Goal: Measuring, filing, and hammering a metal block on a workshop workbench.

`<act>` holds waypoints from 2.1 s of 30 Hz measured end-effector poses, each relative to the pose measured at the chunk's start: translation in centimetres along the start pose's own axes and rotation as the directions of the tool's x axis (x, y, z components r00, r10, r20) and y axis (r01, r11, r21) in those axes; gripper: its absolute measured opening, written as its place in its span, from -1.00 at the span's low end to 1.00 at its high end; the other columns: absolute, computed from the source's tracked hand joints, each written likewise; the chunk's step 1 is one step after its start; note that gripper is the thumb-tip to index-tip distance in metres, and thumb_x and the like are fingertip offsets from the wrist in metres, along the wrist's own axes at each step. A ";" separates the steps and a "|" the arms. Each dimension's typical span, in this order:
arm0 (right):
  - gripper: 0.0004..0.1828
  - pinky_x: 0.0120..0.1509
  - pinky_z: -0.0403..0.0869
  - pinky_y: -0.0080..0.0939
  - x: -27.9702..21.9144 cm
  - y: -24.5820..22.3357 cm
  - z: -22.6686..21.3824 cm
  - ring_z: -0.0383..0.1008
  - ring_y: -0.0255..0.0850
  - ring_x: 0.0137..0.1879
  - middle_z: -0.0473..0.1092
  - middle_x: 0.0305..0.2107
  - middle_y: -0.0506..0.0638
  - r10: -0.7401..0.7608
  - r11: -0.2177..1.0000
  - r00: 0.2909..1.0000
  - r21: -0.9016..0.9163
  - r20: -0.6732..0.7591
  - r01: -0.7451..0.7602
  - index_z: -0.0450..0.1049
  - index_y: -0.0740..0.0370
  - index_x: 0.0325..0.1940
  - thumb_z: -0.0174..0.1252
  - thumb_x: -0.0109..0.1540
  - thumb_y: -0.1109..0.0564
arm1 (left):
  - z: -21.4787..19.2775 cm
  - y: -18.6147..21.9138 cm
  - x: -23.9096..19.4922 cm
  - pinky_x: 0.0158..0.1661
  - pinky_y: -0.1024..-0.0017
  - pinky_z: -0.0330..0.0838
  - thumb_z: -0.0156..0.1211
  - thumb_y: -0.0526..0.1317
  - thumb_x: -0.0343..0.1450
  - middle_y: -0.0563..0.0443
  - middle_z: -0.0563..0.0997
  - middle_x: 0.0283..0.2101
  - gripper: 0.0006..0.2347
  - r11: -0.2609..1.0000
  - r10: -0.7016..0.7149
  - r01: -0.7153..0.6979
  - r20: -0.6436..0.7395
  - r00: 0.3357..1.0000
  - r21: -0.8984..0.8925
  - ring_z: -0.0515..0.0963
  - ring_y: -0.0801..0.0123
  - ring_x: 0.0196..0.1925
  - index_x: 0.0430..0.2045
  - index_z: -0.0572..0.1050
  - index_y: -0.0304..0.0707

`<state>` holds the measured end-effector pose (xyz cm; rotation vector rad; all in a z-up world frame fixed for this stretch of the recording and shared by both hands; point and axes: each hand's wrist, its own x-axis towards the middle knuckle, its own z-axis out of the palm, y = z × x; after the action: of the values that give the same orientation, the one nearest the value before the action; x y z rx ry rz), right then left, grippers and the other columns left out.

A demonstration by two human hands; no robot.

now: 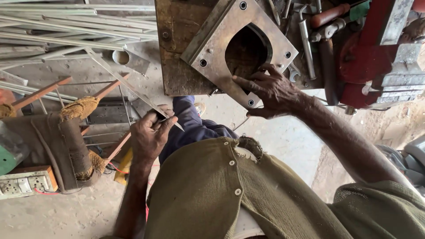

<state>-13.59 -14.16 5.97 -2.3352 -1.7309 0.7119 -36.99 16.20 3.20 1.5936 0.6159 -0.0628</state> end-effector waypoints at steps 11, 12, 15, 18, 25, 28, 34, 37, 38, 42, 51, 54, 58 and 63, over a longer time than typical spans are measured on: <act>0.26 0.54 0.11 0.38 0.7 2.6 -2.1 0.57 0.04 0.00 0.58 -0.22 0.13 -0.119 0.989 0.990 -0.099 -0.079 0.111 0.05 0.12 0.55 0.29 0.02 -0.62 | -0.6 0.4 2.2 -0.08 0.54 0.62 0.36 -0.32 0.44 -0.15 0.73 -0.12 -0.74 1.000 0.022 -0.022 -0.001 1.000 -0.009 0.72 0.44 -0.07 -0.04 0.55 -0.52; 0.26 0.54 0.10 0.38 0.7 2.8 -2.4 0.58 0.04 -0.01 0.58 -0.24 0.10 -0.113 0.989 0.991 -0.108 -0.078 0.104 0.05 0.11 0.56 0.26 0.03 -0.62 | -0.6 0.5 2.4 -0.06 0.53 0.62 0.36 -0.35 0.44 -0.16 0.72 -0.12 -0.74 0.999 0.038 -0.038 0.000 0.999 -0.018 0.70 0.43 -0.07 -0.03 0.55 -0.54; 0.24 0.56 0.10 0.38 0.5 3.2 -2.3 0.58 0.03 -0.01 0.58 -0.26 0.06 -0.100 0.990 0.990 -0.106 -0.098 0.090 0.05 0.10 0.58 0.20 0.04 -0.64 | -0.5 1.7 3.0 0.00 0.50 0.62 0.34 -0.40 0.45 -0.19 0.71 -0.08 -0.74 0.997 0.034 -0.033 0.020 0.999 -0.069 0.69 0.40 -0.02 0.00 0.55 -0.56; 0.23 0.60 0.08 0.39 0.0 3.5 -1.4 0.58 0.03 0.03 0.57 -0.29 0.06 -0.078 0.992 0.990 -0.104 -0.118 0.066 0.06 0.08 0.58 0.15 0.06 -0.67 | -0.3 2.4 3.4 0.04 0.47 0.63 0.31 -0.43 0.45 -0.21 0.69 -0.05 -0.74 0.996 0.029 -0.026 0.033 0.999 -0.091 0.69 0.37 0.01 0.02 0.53 -0.57; 0.26 0.60 -0.01 0.40 -0.1 2.3 0.4 0.46 0.09 0.24 0.57 -0.04 0.22 -0.013 1.000 0.971 0.001 -0.240 0.013 0.04 0.08 0.56 0.09 0.04 -0.73 | 0.0 3.5 4.2 0.08 0.41 0.64 0.28 -0.47 0.45 -0.33 0.67 -0.02 -0.70 0.994 0.042 -0.038 0.041 0.998 -0.099 0.69 0.23 0.06 0.06 0.47 -0.66; 0.25 0.63 -0.08 0.44 -0.1 1.4 1.3 0.41 0.10 0.32 0.55 -0.06 0.22 0.009 0.997 0.974 0.081 -0.227 0.010 0.00 0.09 0.58 0.09 0.08 -0.72 | 0.1 3.2 4.4 0.12 0.39 0.65 0.29 -0.46 0.46 -0.34 0.67 -0.01 -0.71 0.996 0.048 -0.046 0.026 0.998 -0.073 0.69 0.20 0.09 0.06 0.47 -0.65; 0.16 0.61 -0.24 0.48 -0.5 0.7 1.1 0.27 0.15 0.50 0.42 0.24 0.35 0.127 0.980 0.949 0.182 -0.287 -0.076 -0.10 0.08 0.63 -0.02 0.21 -0.66 | 0.3 4.4 4.5 0.15 0.35 0.61 0.30 -0.48 0.45 -0.39 0.64 0.03 -0.65 0.988 0.015 -0.020 -0.037 0.999 -0.152 0.67 0.13 0.13 0.11 0.41 -0.67; -0.19 0.80 -0.21 0.29 -2.1 2.0 5.7 0.21 0.06 0.61 0.32 0.38 0.12 0.197 0.978 0.720 0.188 -0.666 -0.094 -0.10 -0.04 0.65 0.03 0.42 -0.28 | 0.3 5.2 5.0 0.20 0.28 0.61 0.28 -0.50 0.48 -0.42 0.62 0.06 -0.66 0.980 0.116 -0.120 -0.035 0.993 -0.161 0.66 0.08 0.16 0.14 0.40 -0.67; -0.19 0.80 -0.21 0.29 -2.6 0.9 6.4 0.21 0.06 0.61 0.32 0.38 0.12 0.211 0.975 0.713 0.199 -0.668 -0.102 -0.10 -0.04 0.65 0.03 0.42 -0.28 | 0.3 5.5 5.2 0.20 0.28 0.61 0.28 -0.50 0.48 -0.42 0.62 0.06 -0.66 0.982 0.114 -0.116 -0.023 0.993 -0.152 0.66 0.08 0.16 0.14 0.40 -0.67; -0.36 0.74 -0.01 -0.04 -2.0 -2.2 7.7 0.05 -0.13 0.64 0.04 0.57 0.08 0.800 0.599 0.151 0.782 -0.580 -0.171 -0.03 0.16 0.66 -0.18 0.57 -0.17 | 0.9 6.5 6.3 0.24 0.21 0.61 0.27 -0.52 0.49 -0.43 0.62 0.08 -0.66 0.987 0.091 -0.088 0.020 0.996 -0.131 0.65 0.04 0.18 0.16 0.38 -0.66; -0.50 0.78 -0.10 -0.06 1.6 -2.6 11.7 -0.13 -0.12 0.70 -0.03 0.58 0.08 0.912 0.401 -0.011 0.897 -0.410 -0.187 0.00 0.23 0.64 -0.27 0.64 0.00 | 2.8 6.2 7.5 0.22 0.18 0.62 0.24 -0.53 0.49 -0.41 0.62 0.07 -0.66 0.995 0.095 -0.098 0.177 0.980 0.010 0.66 0.02 0.16 0.16 0.37 -0.62; -0.55 0.79 -0.05 -0.08 2.0 -2.2 13.5 -0.05 -0.15 0.66 0.07 0.56 0.06 0.896 0.426 -0.085 0.898 -0.436 -0.109 0.07 0.17 0.63 -0.24 0.66 0.02 | 3.2 5.6 7.4 0.27 0.16 0.61 0.23 -0.53 0.50 -0.40 0.61 0.09 -0.66 0.996 0.095 -0.092 0.187 0.978 -0.022 0.65 0.03 0.19 0.18 0.36 -0.60; -0.52 0.80 -0.01 -0.09 1.7 -2.4 13.8 -0.01 -0.19 0.66 0.06 0.57 0.02 0.895 0.436 -0.095 0.899 -0.437 -0.032 0.07 0.12 0.63 -0.21 0.65 -0.05 | 3.5 4.9 7.3 0.30 0.16 0.59 0.22 -0.53 0.49 -0.42 0.61 0.09 -0.64 0.998 0.020 -0.008 0.165 0.986 -0.069 0.65 0.03 0.20 0.19 0.35 -0.59; -0.49 0.78 -0.06 -0.13 1.9 -3.2 13.2 -0.06 -0.20 0.66 0.01 0.53 0.02 0.920 0.354 -0.149 0.932 -0.362 -0.079 0.06 0.14 0.65 -0.21 0.66 -0.08 | 3.5 4.5 7.4 0.25 0.20 0.60 0.25 -0.53 0.47 -0.42 0.63 0.07 -0.62 0.997 0.079 -0.079 0.164 0.983 -0.010 0.67 0.08 0.13 0.21 0.38 -0.56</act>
<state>-21.91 -13.42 -4.85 -1.9129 0.3761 -0.2589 -27.68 15.48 3.90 1.5896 0.4237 -0.1328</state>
